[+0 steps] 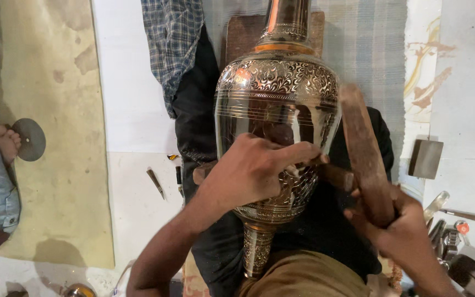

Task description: The person uses a wooden mallet and a metal chisel to engrave decorative patterns onto the surface of a large silver-colored metal vase. The vase is held steady on the person's lap while they repeatedly strike the chisel to create intricate designs.

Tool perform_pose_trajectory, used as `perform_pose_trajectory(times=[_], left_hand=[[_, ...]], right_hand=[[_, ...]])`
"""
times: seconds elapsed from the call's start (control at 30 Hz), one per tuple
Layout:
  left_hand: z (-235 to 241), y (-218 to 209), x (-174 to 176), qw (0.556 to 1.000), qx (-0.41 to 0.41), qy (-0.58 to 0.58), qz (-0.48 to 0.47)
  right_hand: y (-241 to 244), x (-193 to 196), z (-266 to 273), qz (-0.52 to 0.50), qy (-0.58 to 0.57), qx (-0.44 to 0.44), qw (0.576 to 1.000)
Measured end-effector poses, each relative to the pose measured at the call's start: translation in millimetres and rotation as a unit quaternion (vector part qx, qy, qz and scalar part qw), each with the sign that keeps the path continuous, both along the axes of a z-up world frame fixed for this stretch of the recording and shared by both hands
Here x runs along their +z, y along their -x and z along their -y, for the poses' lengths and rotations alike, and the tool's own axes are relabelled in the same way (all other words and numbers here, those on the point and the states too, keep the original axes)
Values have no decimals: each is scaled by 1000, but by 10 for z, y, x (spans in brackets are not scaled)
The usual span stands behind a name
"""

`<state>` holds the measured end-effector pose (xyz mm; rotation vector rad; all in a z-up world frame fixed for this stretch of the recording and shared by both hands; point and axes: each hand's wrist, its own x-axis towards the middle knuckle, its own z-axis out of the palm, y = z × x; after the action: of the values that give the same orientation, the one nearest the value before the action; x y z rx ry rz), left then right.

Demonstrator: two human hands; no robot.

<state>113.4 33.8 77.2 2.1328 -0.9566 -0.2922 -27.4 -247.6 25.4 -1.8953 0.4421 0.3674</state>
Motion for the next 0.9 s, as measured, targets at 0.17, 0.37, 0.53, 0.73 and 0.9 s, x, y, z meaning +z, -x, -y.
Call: perform_pose_trajectory(times=[0.17, 0.37, 0.53, 0.73, 0.9], left_hand=[[26, -188, -48, 995, -99, 8, 16], [120, -289, -91, 982, -184, -32, 16], [101, -260, -11, 987, -151, -51, -20], [-15, 63, 49, 998, 10, 63, 1], [-77, 338, -30, 987, 146, 73, -1]], right_hand=[[563, -154, -85, -42, 69, -60, 995], [761, -306, -127, 51, 155, -43, 986], [518, -147, -3, 77, 186, -28, 979], [-165, 291, 371, -89, 246, 135, 956], [-811, 713, 232, -76, 223, 220, 947]])
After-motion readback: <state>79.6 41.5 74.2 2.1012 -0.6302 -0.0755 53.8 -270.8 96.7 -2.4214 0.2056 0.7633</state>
